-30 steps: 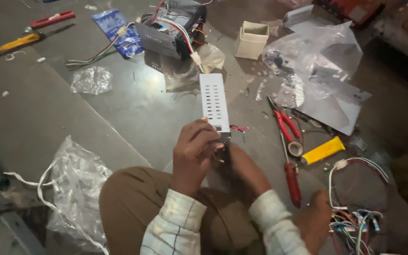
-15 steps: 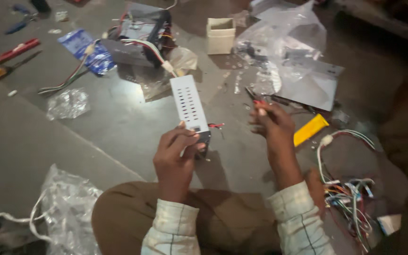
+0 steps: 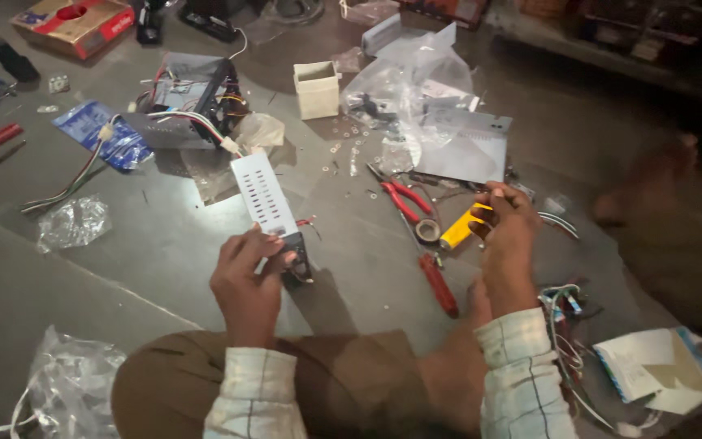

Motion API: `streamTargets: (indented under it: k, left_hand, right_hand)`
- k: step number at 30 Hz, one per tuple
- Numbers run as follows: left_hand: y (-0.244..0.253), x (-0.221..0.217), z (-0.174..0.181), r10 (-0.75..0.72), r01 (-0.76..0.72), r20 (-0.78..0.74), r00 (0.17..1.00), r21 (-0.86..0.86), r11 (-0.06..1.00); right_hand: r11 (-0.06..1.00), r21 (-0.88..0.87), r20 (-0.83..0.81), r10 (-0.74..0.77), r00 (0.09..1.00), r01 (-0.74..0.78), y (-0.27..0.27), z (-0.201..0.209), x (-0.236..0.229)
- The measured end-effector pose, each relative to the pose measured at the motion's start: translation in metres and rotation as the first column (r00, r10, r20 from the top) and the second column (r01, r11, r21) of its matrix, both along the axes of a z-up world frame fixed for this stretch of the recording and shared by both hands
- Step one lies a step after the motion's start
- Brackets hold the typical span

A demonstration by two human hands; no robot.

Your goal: The person assembles an electronic device by connecting wires to a metal casing and securing a black component inside. They use a screwdriver to tighten screws on the casing and attach a white vented cover to the assembly.

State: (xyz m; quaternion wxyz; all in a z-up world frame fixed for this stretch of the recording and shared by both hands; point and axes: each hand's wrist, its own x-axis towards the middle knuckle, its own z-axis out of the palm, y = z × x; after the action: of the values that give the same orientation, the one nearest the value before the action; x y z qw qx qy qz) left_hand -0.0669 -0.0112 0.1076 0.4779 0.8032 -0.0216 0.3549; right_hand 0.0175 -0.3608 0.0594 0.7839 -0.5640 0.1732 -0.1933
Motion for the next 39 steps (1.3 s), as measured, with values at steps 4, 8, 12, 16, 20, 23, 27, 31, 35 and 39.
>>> streamTargets:
  k: [4, 8, 12, 16, 20, 23, 27, 31, 35, 39]
  left_hand:
    - [-0.004, 0.002, 0.002, 0.046, -0.046, -0.002, 0.999, 0.027, 0.999]
    - [-0.014, -0.006, 0.003, 0.105, -0.107, 0.024, 0.994, 0.213, 0.971]
    - [-0.028, -0.010, 0.011, 0.158, -0.164, 0.046, 0.986, 0.346, 0.924]
    - [-0.032, -0.020, 0.014, 0.174, -0.148, -0.048, 0.984, 0.334, 0.931]
    - [-0.025, -0.016, 0.020, 0.155, -0.120, -0.055, 0.986, 0.399, 0.909]
    - [-0.021, -0.010, 0.019, 0.156, -0.107, -0.055, 0.986, 0.505, 0.857]
    - [-0.023, 0.004, 0.018, 0.231, -0.149, -0.044, 0.972, 0.647, 0.748]
    - [-0.025, 0.014, 0.015, 0.260, -0.093, -0.132, 0.956, 0.706, 0.702]
    - [-0.027, 0.018, 0.018, 0.318, -0.091, -0.155, 0.935, 0.765, 0.638]
    - [-0.034, 0.022, 0.014, 0.311, -0.114, -0.128, 0.942, 0.749, 0.653]
  right_hand:
    - [0.986, 0.152, 0.073, -0.075, 0.995, 0.063, -0.038, 0.012, -0.008]
    - [0.974, 0.195, 0.152, -0.142, 0.978, 0.111, -0.068, 0.037, -0.030]
    - [0.956, 0.279, 0.217, -0.151, 0.965, 0.087, -0.068, 0.079, -0.057]
    - [0.954, 0.295, 0.276, -0.131, 0.952, 0.046, -0.052, 0.119, -0.099]
    - [0.966, 0.256, 0.322, -0.049, 0.946, -0.037, -0.032, 0.151, -0.128]
    - [0.971, 0.225, 0.367, -0.001, 0.930, -0.088, -0.020, 0.168, -0.142]
    - [0.956, 0.252, 0.421, 0.032, 0.907, -0.151, -0.012, 0.188, -0.152]
    - [0.938, 0.282, 0.450, 0.056, 0.891, -0.202, 0.000, 0.202, -0.158]
    - [0.906, 0.283, 0.489, 0.147, 0.860, -0.316, 0.026, 0.211, -0.160]
    - [0.873, 0.298, 0.477, 0.214, 0.852, -0.386, 0.045, 0.207, -0.151]
